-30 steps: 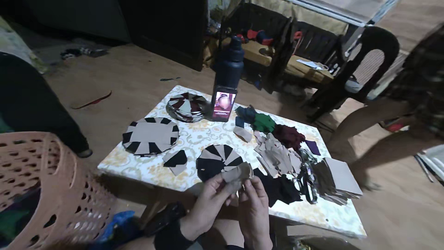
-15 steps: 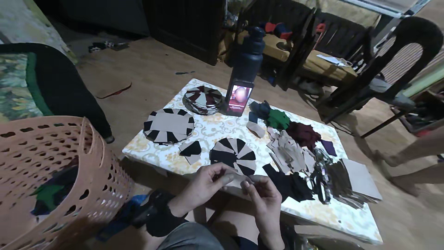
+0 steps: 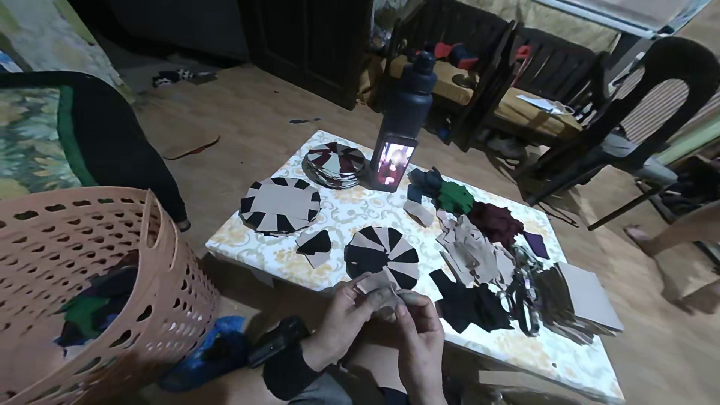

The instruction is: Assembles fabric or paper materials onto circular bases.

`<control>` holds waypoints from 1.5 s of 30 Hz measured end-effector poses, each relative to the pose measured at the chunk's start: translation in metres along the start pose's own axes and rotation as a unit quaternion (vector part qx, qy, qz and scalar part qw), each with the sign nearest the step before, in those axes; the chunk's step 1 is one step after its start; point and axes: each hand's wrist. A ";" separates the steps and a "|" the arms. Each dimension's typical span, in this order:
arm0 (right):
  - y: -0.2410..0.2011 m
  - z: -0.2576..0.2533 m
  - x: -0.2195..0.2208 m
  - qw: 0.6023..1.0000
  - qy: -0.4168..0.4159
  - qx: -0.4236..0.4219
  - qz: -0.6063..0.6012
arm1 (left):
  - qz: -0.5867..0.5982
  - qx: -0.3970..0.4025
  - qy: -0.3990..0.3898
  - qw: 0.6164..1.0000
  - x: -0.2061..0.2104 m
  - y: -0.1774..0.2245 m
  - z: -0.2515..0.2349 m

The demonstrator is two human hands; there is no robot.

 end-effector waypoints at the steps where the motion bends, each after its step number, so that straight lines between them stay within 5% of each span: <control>1: 0.001 0.000 0.001 1.000 -0.001 -0.007 -0.001 | -0.003 0.006 0.002 1.000 0.001 0.001 0.000; 11: 0.009 -0.005 0.007 1.000 0.009 -0.001 -0.013 | -0.147 0.008 0.017 0.989 -0.026 0.009 -0.006; 22: 0.013 0.000 0.013 0.999 -0.004 0.035 -0.030 | -0.117 0.049 0.012 0.992 -0.026 0.004 -0.009; 35: 0.017 -0.007 0.001 0.999 0.038 0.017 -0.004 | -0.251 0.094 0.050 0.962 -0.057 0.022 -0.022; 37: 0.017 -0.012 -0.004 1.000 0.018 0.021 0.006 | -0.330 0.138 0.092 0.929 -0.072 0.027 -0.030; 42: 0.014 -0.023 -0.013 0.996 -0.063 0.003 0.061 | -0.594 0.184 0.189 0.760 -0.114 0.037 -0.049; 45: 0.016 -0.033 -0.018 0.988 -0.113 -0.031 0.103 | -0.644 0.174 0.212 0.714 -0.123 0.039 -0.054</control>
Point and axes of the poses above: each hand's wrist, its own z-axis away from the middle knuckle, its own x-axis out of the palm, y = z × x, and after that the axes turned 15 degrees about -x, right-handed
